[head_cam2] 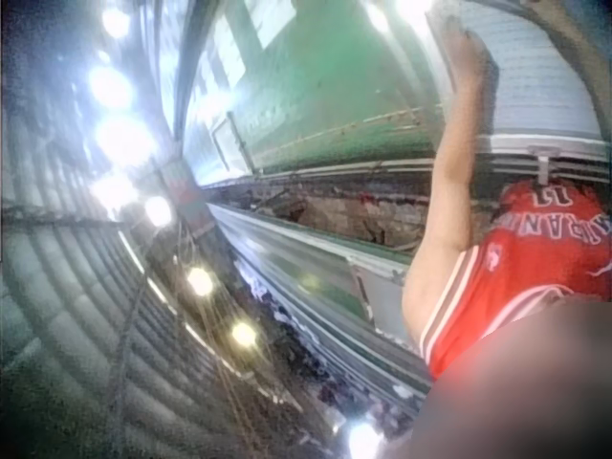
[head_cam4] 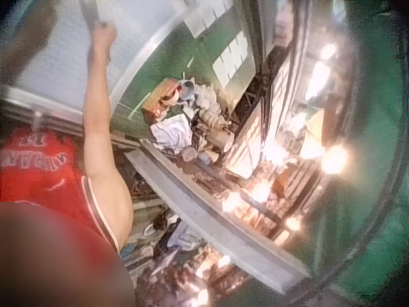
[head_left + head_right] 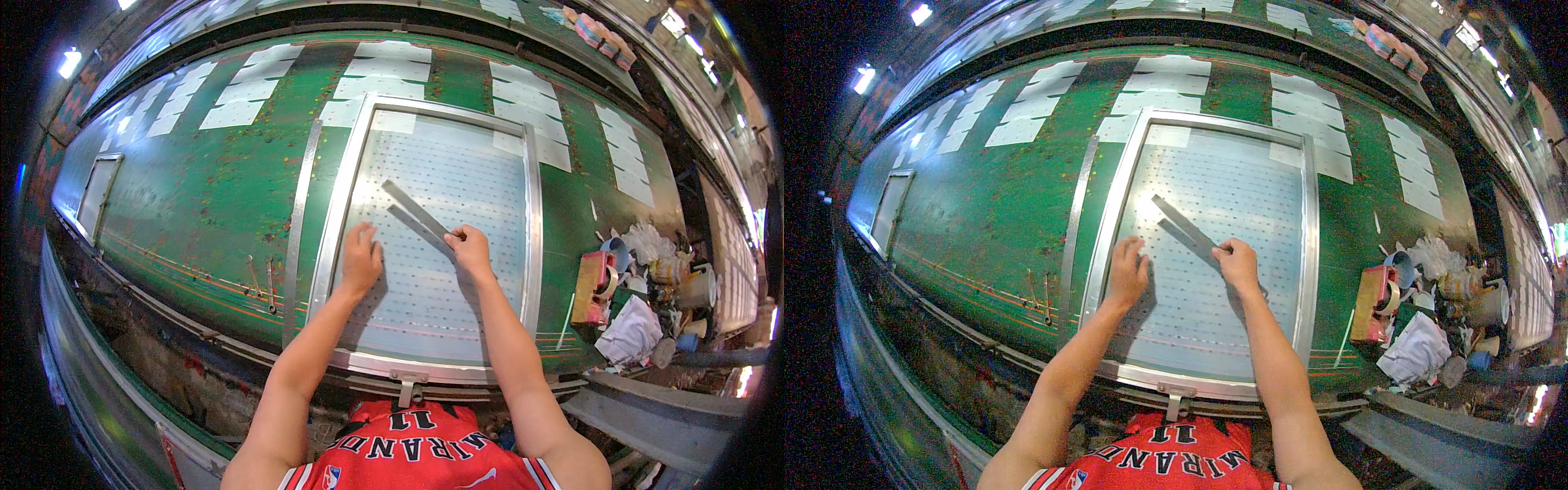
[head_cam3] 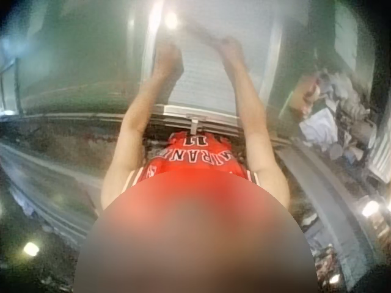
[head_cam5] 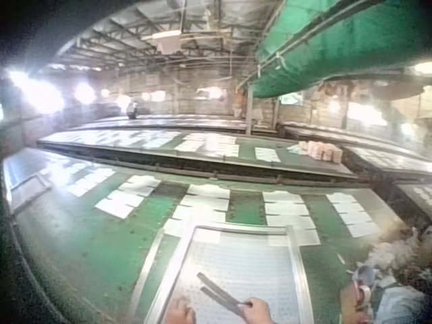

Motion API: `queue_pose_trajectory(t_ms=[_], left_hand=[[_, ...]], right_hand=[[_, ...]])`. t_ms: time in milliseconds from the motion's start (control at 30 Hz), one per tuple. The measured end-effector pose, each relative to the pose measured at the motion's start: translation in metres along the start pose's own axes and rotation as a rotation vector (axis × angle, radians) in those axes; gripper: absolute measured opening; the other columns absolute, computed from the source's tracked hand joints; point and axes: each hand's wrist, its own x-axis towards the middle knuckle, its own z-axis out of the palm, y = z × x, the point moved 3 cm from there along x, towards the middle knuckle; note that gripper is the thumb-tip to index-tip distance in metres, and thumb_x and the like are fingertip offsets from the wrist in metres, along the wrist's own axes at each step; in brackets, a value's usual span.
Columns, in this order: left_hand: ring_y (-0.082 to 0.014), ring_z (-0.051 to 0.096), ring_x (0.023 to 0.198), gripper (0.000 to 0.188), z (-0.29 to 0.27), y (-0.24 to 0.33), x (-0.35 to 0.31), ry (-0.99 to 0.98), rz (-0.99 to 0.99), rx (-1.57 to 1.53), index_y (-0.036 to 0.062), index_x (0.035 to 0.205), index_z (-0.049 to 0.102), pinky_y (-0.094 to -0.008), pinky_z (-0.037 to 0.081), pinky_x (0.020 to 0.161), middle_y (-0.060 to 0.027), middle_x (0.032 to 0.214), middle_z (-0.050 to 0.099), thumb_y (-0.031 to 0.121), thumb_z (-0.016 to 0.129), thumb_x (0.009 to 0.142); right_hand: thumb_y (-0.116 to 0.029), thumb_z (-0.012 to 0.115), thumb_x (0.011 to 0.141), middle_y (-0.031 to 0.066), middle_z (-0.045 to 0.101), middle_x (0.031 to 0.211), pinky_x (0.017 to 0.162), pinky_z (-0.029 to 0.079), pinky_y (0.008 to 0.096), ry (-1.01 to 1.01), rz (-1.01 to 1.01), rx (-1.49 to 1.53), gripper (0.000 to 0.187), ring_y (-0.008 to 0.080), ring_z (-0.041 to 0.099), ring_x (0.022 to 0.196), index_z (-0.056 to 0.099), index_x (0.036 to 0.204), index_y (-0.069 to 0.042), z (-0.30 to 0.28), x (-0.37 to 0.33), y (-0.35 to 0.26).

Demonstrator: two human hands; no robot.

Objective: The person aligns a metal frame on a perforated panel, marks positions with a pencil, and uses a ruler and wrench to secure the frame. The person repeatedly measures and adjusts the frame, then tightens fasteners at the bottom edge.

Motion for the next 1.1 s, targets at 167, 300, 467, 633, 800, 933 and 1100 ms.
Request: queue_pose_trajectory(t_ms=[167, 300, 467, 633, 800, 933, 1100], left_hand=[[-0.0240, 0.068, 0.090, 0.035, 0.054, 0.058, -0.025, -0.456, -0.414, -0.500, -0.0045, 0.123, 0.062, -0.0375, 0.055, 0.082, -0.0169, 0.106, 0.070, 0.017, 0.067, 0.096], [-0.0188, 0.068, 0.086, 0.037, 0.080, 0.090, -0.026, -0.696, -0.607, -0.638, -0.0037, 0.124, 0.062, -0.0350, 0.055, 0.076, -0.0152, 0.101, 0.073, 0.020, 0.068, 0.096], [-0.0228, 0.070, 0.082, 0.036, 0.079, 0.107, -0.021, -0.677, -0.443, -0.344, -0.0032, 0.122, 0.063, -0.0366, 0.055, 0.076, -0.0186, 0.101, 0.073, 0.018, 0.068, 0.094], [-0.0279, 0.071, 0.084, 0.030, 0.083, 0.109, -0.029, -0.645, -0.553, -0.354, 0.0003, 0.121, 0.065, -0.0390, 0.055, 0.077, -0.0198, 0.100, 0.073, 0.009, 0.065, 0.092], [-0.0334, 0.072, 0.084, 0.027, 0.081, 0.104, -0.037, -0.419, -0.550, -0.304, 0.0038, 0.117, 0.069, -0.0414, 0.054, 0.077, -0.0200, 0.097, 0.074, 0.003, 0.061, 0.091], [-0.0335, 0.072, 0.084, 0.023, 0.072, 0.096, -0.032, -0.394, -0.543, -0.258, 0.0035, 0.113, 0.071, -0.0413, 0.054, 0.077, -0.0193, 0.093, 0.074, 0.008, 0.064, 0.091], [-0.0326, 0.068, 0.088, 0.031, 0.049, 0.079, -0.010, -0.477, -0.237, -0.053, 0.0056, 0.112, 0.070, -0.0431, 0.050, 0.083, -0.0126, 0.099, 0.072, 0.022, 0.075, 0.086]], right_hand=[[-0.009, 0.070, 0.095, 0.0041, 0.061, 0.083, 0.060, 0.048, 0.0284, -0.086, 0.233, 0.643, 0.012, 0.0125, 0.057, 0.068, 0.064, 0.100, 0.000, -0.001, -0.017, 0.028], [-0.007, 0.066, 0.097, 0.0049, 0.060, 0.085, 0.060, 0.048, 0.0320, -0.008, 0.250, 0.722, 0.014, 0.0147, 0.058, 0.070, 0.057, 0.107, -0.001, 0.010, -0.026, 0.046], [-0.007, 0.065, 0.098, 0.0082, 0.060, 0.096, 0.071, 0.052, 0.0334, 0.014, 0.310, 0.893, 0.019, 0.0170, 0.059, 0.080, 0.053, 0.110, -0.001, 0.007, -0.036, 0.067], [-0.009, 0.066, 0.098, 0.0090, 0.061, 0.096, 0.073, 0.054, 0.0325, -0.038, 0.344, 0.909, 0.019, 0.0171, 0.062, 0.081, 0.052, 0.108, 0.000, -0.002, -0.048, 0.070], [-0.010, 0.065, 0.098, 0.0098, 0.064, 0.093, 0.067, 0.056, 0.0299, -0.132, 0.305, 0.869, 0.018, 0.0155, 0.064, 0.076, 0.054, 0.108, 0.000, -0.011, -0.050, 0.062], [-0.010, 0.064, 0.099, 0.0087, 0.066, 0.091, 0.065, 0.056, 0.0285, -0.172, 0.319, 0.835, 0.015, 0.0148, 0.065, 0.075, 0.058, 0.108, 0.000, -0.026, -0.052, 0.059], [-0.014, 0.067, 0.097, 0.0063, 0.067, 0.087, 0.065, 0.054, 0.0277, -0.153, 0.160, 0.526, 0.017, 0.0144, 0.066, 0.072, 0.064, 0.105, 0.001, -0.062, -0.051, 0.062]])
